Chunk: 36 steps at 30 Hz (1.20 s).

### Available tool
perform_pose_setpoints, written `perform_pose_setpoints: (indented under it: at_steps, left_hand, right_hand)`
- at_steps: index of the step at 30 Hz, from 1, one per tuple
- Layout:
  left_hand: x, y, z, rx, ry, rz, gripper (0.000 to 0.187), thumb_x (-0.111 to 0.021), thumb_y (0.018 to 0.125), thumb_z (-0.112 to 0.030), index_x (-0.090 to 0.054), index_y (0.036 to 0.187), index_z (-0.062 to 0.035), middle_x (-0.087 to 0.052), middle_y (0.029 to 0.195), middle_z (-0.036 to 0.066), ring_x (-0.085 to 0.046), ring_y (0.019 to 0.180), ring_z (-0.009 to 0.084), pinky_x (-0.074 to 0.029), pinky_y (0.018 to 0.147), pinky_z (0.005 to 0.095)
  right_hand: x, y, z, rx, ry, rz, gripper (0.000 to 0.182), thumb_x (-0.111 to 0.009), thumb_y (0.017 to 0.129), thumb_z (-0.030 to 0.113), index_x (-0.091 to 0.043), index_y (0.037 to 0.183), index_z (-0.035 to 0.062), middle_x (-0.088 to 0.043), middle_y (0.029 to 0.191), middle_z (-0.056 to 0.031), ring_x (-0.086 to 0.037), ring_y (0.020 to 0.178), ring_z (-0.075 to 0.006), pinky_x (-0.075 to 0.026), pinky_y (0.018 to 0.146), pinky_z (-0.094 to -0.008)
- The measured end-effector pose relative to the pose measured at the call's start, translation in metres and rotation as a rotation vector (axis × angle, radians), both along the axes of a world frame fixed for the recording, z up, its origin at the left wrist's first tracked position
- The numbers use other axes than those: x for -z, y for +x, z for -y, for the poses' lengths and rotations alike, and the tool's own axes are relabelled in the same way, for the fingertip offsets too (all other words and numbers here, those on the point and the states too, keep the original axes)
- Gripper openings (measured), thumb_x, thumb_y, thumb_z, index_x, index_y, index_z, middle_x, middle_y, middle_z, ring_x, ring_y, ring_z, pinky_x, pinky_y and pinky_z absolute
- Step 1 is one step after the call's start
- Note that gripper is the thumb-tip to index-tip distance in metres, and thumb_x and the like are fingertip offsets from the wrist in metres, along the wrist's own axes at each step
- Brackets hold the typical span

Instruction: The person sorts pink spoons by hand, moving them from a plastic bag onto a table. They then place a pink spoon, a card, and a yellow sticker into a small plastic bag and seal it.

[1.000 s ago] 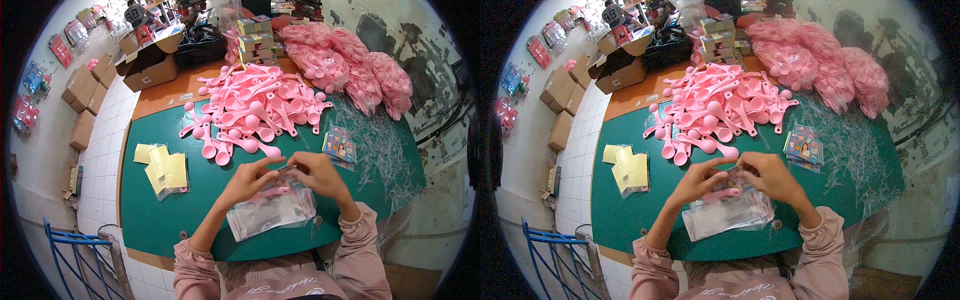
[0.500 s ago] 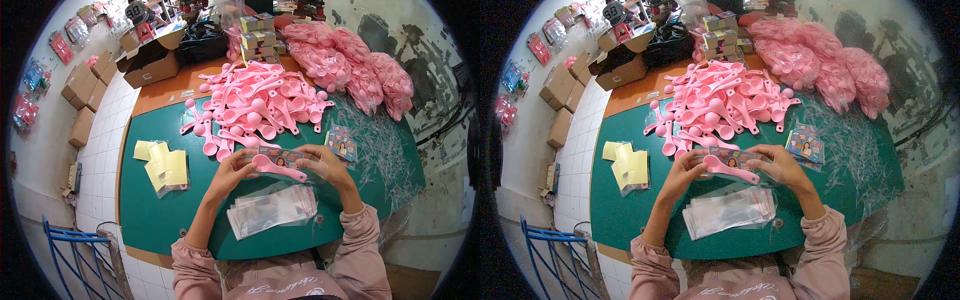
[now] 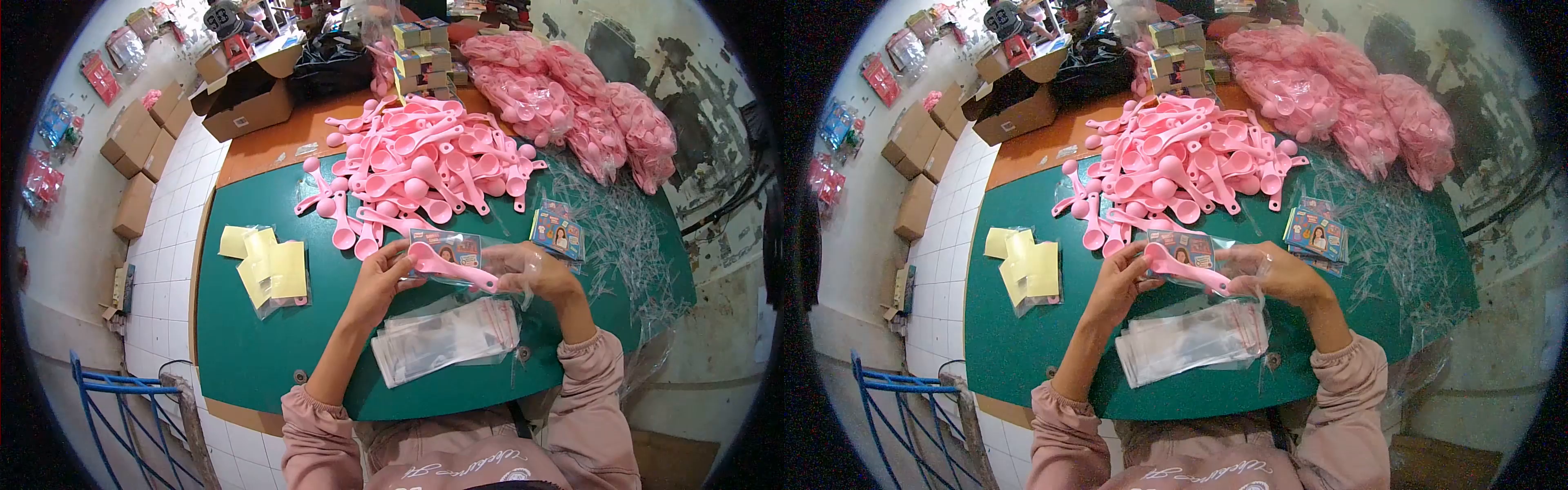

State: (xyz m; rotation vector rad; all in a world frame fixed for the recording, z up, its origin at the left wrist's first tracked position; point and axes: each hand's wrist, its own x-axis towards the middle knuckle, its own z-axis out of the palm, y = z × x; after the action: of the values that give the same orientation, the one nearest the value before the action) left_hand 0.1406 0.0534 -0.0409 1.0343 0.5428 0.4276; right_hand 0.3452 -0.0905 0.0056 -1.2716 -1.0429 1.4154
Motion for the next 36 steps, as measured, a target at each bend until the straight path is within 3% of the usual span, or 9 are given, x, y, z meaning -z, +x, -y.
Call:
perform_pose_setpoints:
  at_steps: [7,9,11,14,17,18,24,34,36]
  left_hand:
    - [-0.005,0.003,0.010,0.080,0.010,-0.024,0.036,-0.056,0.086,-0.016,-0.046,0.118,-0.0049,-0.056,0.103,0.005,-0.056,0.094,0.0127,-0.050,0.078,0.0286]
    - [0.006,0.009,0.016,-0.300,0.560,-0.089,0.042,-0.057,0.085,-0.018,-0.041,0.122,-0.0058,-0.056,0.101,0.009,-0.056,0.094,0.0161,-0.048,0.079,0.0291]
    - [0.004,0.007,0.026,-0.265,0.523,-0.181,0.044,-0.053,0.088,-0.020,-0.035,0.125,-0.0057,-0.056,0.101,0.012,-0.057,0.093,0.0195,-0.046,0.081,0.0309]
    - [-0.007,0.006,0.043,0.266,-0.447,0.074,0.040,-0.041,0.094,-0.021,-0.026,0.128,-0.0076,-0.049,0.113,0.016,-0.056,0.097,0.0242,-0.049,0.081,0.0349]
    - [0.000,0.008,0.055,0.223,-0.154,-0.081,0.047,-0.037,0.094,-0.017,-0.013,0.134,-0.0140,-0.051,0.112,0.017,-0.055,0.100,0.0280,-0.049,0.083,0.0405]
    - [0.007,0.005,0.054,0.249,-0.090,-0.041,0.060,-0.035,0.094,-0.014,0.006,0.138,-0.0218,-0.052,0.111,0.020,-0.055,0.101,0.0309,-0.049,0.083,0.0451]
    - [-0.018,-0.016,0.044,0.321,-0.026,-0.192,0.074,-0.033,0.092,-0.004,0.023,0.135,-0.0274,-0.051,0.109,0.026,-0.058,0.097,0.0313,-0.050,0.081,0.0446]
    - [-0.019,-0.025,0.042,0.368,-0.069,-0.148,0.071,-0.032,0.087,-0.002,0.012,0.139,-0.0226,-0.055,0.102,0.015,-0.059,0.091,0.0232,-0.048,0.085,0.0409]
    - [-0.005,-0.024,0.042,0.335,0.154,-0.195,0.068,-0.033,0.089,-0.005,0.007,0.141,-0.0203,-0.055,0.104,0.013,-0.057,0.095,0.0221,-0.045,0.088,0.0402]
  right_hand:
    - [-0.004,0.006,0.000,-0.147,-0.032,0.180,0.038,-0.063,0.080,0.021,-0.057,0.111,0.0000,-0.064,0.085,-0.0030,-0.047,0.062,-0.0072,-0.042,0.055,-0.0237]
    - [-0.014,-0.002,0.004,0.041,0.062,0.309,0.036,-0.062,0.080,0.022,-0.059,0.109,0.0010,-0.064,0.081,-0.0040,-0.046,0.060,-0.0082,-0.042,0.055,-0.0238]
    - [-0.017,-0.015,0.006,0.227,0.155,0.438,0.033,-0.061,0.080,0.023,-0.061,0.106,0.0020,-0.064,0.077,-0.0050,-0.046,0.058,-0.0092,-0.041,0.054,-0.0240]
    - [-0.009,-0.030,0.010,0.225,0.250,0.935,0.039,-0.063,0.078,0.027,-0.056,0.109,0.0058,-0.061,0.089,-0.0113,-0.059,0.074,-0.0266,-0.048,0.065,-0.0336]
    - [0.000,-0.037,0.019,0.091,0.222,1.156,0.040,-0.065,0.075,0.022,-0.056,0.112,0.0092,-0.058,0.098,-0.0081,-0.058,0.077,-0.0229,-0.046,0.065,-0.0323]
    - [-0.003,-0.040,0.020,0.099,0.162,1.093,0.035,-0.065,0.075,0.024,-0.058,0.107,0.0102,-0.053,0.098,-0.0087,-0.057,0.084,-0.0275,-0.047,0.069,-0.0360]
    - [0.008,-0.070,0.017,0.098,0.223,0.985,0.022,-0.062,0.076,0.018,-0.059,0.096,0.0083,-0.052,0.093,-0.0088,-0.056,0.082,-0.0276,-0.046,0.068,-0.0352]
    - [0.015,-0.082,0.007,0.007,0.374,0.882,0.016,-0.061,0.073,0.011,-0.052,0.083,0.0025,-0.048,0.083,-0.0126,-0.052,0.079,-0.0294,-0.045,0.070,-0.0385]
    - [0.020,-0.085,0.007,0.021,0.488,1.037,0.017,-0.061,0.071,0.010,-0.052,0.084,0.0018,-0.047,0.083,-0.0128,-0.051,0.080,-0.0300,-0.044,0.073,-0.0380]
